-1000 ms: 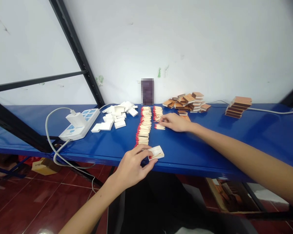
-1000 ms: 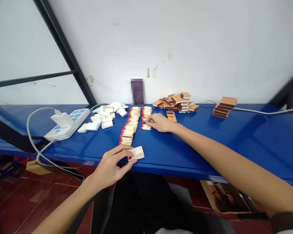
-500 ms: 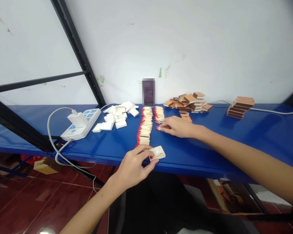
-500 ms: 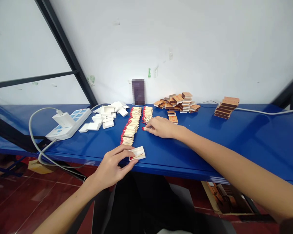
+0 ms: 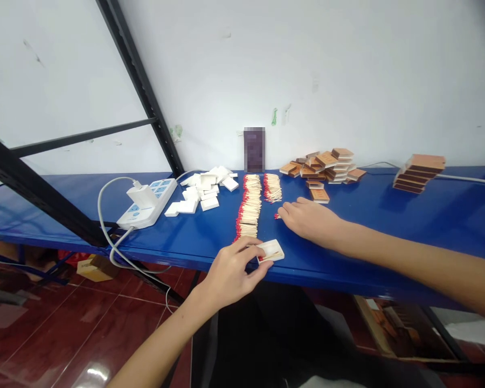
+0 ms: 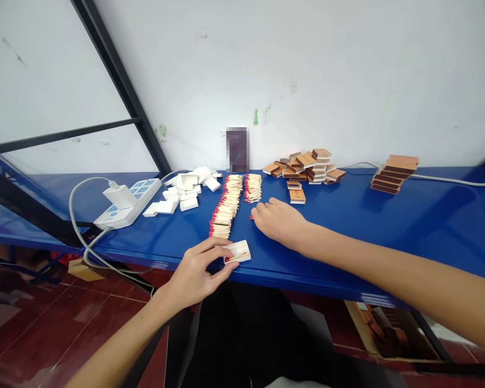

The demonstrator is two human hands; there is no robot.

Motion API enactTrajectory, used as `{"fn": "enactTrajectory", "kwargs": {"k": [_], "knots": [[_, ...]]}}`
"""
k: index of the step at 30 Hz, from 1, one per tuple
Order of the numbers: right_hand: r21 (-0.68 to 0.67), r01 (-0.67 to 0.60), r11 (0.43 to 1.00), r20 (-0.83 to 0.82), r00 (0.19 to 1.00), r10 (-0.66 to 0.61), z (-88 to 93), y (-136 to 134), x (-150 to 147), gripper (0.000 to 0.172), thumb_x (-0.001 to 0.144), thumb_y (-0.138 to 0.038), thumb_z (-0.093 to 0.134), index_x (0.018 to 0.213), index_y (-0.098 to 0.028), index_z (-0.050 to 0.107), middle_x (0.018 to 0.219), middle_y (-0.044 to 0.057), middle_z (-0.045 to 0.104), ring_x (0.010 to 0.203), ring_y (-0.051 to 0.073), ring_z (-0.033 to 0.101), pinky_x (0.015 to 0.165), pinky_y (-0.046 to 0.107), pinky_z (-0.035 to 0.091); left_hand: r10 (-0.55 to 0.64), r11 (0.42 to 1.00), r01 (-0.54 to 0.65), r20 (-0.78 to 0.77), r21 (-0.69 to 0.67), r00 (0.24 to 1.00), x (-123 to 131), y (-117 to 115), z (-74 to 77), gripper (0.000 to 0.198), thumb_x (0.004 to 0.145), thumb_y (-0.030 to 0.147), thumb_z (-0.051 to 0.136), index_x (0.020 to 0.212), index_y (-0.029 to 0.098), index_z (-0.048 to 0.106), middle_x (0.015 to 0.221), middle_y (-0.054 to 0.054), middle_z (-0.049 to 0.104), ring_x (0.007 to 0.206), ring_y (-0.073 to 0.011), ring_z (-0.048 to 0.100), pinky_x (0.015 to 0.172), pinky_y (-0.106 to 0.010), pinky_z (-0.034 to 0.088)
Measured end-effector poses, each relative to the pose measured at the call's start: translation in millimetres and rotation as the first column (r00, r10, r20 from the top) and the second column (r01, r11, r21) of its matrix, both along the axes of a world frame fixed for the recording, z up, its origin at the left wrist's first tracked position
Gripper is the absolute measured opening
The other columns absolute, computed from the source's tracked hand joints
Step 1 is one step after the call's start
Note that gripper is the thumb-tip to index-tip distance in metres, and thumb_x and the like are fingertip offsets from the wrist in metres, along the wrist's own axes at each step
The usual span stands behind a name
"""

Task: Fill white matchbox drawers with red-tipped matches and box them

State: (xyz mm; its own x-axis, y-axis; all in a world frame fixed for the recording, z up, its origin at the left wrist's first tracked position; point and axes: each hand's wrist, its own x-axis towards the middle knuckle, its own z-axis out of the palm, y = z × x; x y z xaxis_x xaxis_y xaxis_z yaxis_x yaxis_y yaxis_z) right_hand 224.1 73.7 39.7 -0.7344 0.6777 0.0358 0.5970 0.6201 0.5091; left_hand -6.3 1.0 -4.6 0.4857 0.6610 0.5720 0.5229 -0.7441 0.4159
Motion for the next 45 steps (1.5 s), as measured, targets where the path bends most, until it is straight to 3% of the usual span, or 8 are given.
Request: {"fn": "enactTrajectory", "kwargs": {"k": [5,9,16,22,27,32,39,45], "knots": [[-0.09,0.083,0.993,0.044,0.996,-0.079,3.4,-3.8,19.5,0.026,0.09,-0.001,0.037,0.105,-0.008,0.057,0.092,0.016,0.063,0.065,0.022,0.063,0.053,0.033,0.029,-0.01,1.0,0.01,0.015,-0.012,1.0,0.9,-0.3,2.8,0.008,0.091,0.026,0.064,0.095,0.019,0.068,0.107,-0.008,0.07,0.096,-0.0192,0.069,0.089,-0.032,0.056],[-0.201,0.059,0.978,0.044,0.998,-0.051,10.7,3.7,32.1,0.024,0.092,-0.004,0.038,0.108,-0.008,0.056,0.095,0.016,0.064,0.071,0.023,0.066,0.054,0.032,0.032,-0.013,1.0,0.013,0.036,-0.006,0.999,2.3,-1.1,5.1,0.007,0.09,0.025,0.065,0.094,0.019,0.067,0.105,-0.008,0.07,0.095,-0.0189,0.069,0.086,-0.031,0.056],[-0.193,0.054,0.98,0.036,0.998,-0.048,10.0,5.3,32.1,0.026,0.093,-0.004,0.035,0.11,-0.007,0.055,0.097,0.018,0.064,0.07,0.021,0.065,0.054,0.032,0.031,-0.015,1.0,0.015,0.029,-0.02,0.999,1.9,-1.3,6.5,0.013,0.09,0.025,0.064,0.102,0.019,0.066,0.106,-0.009,0.07,0.097,-0.02,0.069,0.087,-0.032,0.056],[-0.293,0.082,0.953,0.062,0.996,-0.067,17.6,4.8,30.7,0.021,0.093,-0.006,0.038,0.103,-0.009,0.056,0.095,0.015,0.064,0.068,0.021,0.063,0.054,0.032,0.029,-0.018,0.999,0.018,0.025,-0.03,1.0,1.6,-1.6,6.7,0.015,0.091,0.024,0.065,0.104,0.019,0.065,0.107,-0.008,0.07,0.098,-0.0196,0.068,0.089,-0.031,0.055],[-0.441,0.082,0.894,-0.048,0.992,-0.115,26.6,2.0,28.0,0.016,0.096,-0.017,0.041,0.1,-0.012,0.056,0.09,0.013,0.064,0.068,0.02,0.06,0.058,0.031,0.034,0.011,0.998,-0.011,0.002,-0.056,1.0,1.3,-1.8,6.9,0.023,0.091,0.028,0.064,0.113,0.02,0.063,0.11,-0.008,0.07,0.099,-0.0205,0.068,0.086,-0.031,0.056],[-0.573,-0.076,0.816,-0.229,0.971,-0.071,29.9,4.1,22.1,0.02,0.098,-0.027,0.037,0.093,-0.016,0.053,0.089,0.011,0.062,0.075,0.021,0.058,0.064,0.031,0.038,0.046,0.995,-0.048,-0.025,-0.09,0.999,-0.2,-2.1,4.6,0.037,0.092,0.031,0.064,0.127,0.023,0.055,0.119,-0.008,0.069,0.098,-0.0207,0.068,0.085,-0.032,0.058],[-0.649,-0.125,0.751,-0.321,0.939,-0.121,44.1,3.8,10.1,0.022,0.099,-0.033,0.035,0.083,-0.021,0.044,0.077,0.004,0.056,0.064,0.016,0.05,0.06,0.029,0.035,0.058,0.989,-0.061,-0.022,-0.138,0.998,-1.5,-1.9,2.9,0.055,0.091,0.032,0.064,0.141,0.025,0.041,0.117,-0.005,0.068,0.095,-0.0194,0.068,0.09,-0.035,0.055],[-0.724,-0.209,0.658,-0.378,0.917,-0.124,55.6,-10.6,1.8,0.026,0.1,-0.036,0.035,0.081,-0.021,0.045,0.074,0.002,0.055,0.06,0.014,0.045,0.058,0.028,0.034,0.05,0.983,-0.049,-0.001,-0.178,0.999,-0.9,-2.5,4.0,0.072,0.089,0.03,0.066,0.149,0.029,0.027,0.114,-0.003,0.068,0.094,-0.0182,0.067,0.087,-0.033,0.055]]}}
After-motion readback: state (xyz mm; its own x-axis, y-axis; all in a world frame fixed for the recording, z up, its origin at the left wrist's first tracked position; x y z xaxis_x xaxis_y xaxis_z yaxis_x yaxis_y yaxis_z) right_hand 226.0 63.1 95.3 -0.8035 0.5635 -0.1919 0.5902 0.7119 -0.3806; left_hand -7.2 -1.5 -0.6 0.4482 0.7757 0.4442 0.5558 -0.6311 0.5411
